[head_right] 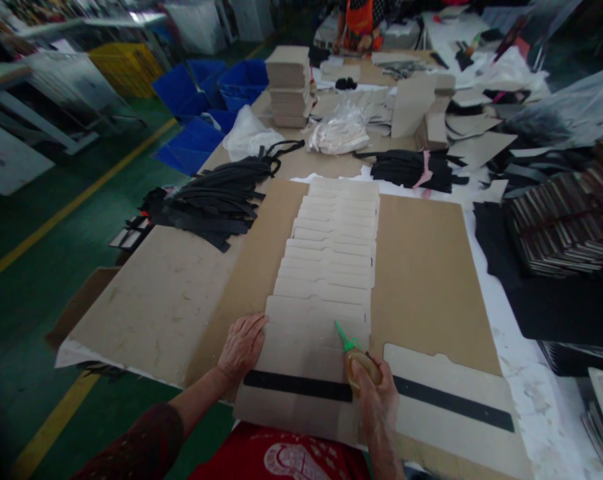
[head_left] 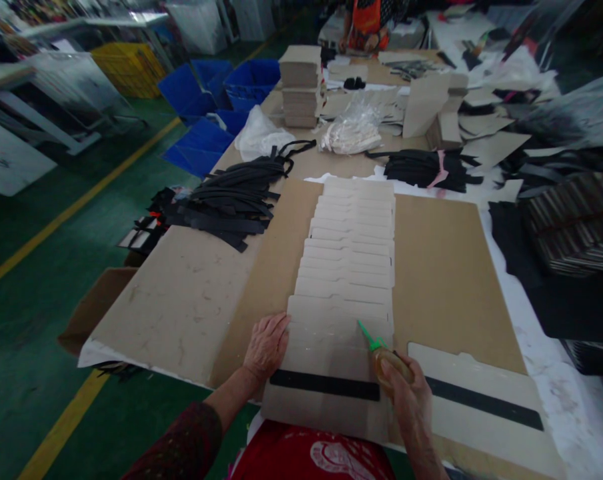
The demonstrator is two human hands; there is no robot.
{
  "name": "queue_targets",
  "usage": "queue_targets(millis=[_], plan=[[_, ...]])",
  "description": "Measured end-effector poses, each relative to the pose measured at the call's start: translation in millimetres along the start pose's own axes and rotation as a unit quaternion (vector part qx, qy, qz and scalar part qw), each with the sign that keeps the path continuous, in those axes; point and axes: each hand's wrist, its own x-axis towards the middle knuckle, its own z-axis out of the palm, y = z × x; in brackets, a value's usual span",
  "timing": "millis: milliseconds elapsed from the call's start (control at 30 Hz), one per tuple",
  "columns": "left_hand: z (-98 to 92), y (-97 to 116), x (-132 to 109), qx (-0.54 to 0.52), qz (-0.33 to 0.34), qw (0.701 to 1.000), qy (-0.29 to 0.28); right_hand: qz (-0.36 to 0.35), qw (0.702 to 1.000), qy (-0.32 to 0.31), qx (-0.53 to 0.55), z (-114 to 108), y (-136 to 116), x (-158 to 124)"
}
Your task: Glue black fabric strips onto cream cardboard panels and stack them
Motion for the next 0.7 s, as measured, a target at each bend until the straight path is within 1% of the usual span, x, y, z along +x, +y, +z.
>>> queue_targets(millis=[133, 233, 300, 433, 567, 700], plan=[[1.8, -1, 0, 0.000, 0.001, 1.000, -0.004, 0.012, 1.000, -0.002, 0.015, 12, -6, -6], [2.3, -1, 0, -0.002, 0.000, 1.000, -0.004, 0.003, 1.000, 0.002, 0.010, 19, -9, -9], [1.9, 0, -1, -0.003, 0.000, 1.000, -0.003, 0.000, 1.000, -0.018, 0.013, 22, -11, -9], [0.3, 1, -1, -0.008, 0.001, 1.000, -0.003, 0.001, 0.997, -0.078, 0.018, 27, -13, -10], [-0.3, 1, -1, -0.011, -0.001, 1.000, -0.003, -0.023, 0.996, -0.090, 0.013, 37, -12, -12], [-1.1, 2, -2, -0.013, 0.001, 1.000, -0.002, -0.032, 0.994, -0.102, -0.021, 49, -12, -12]])
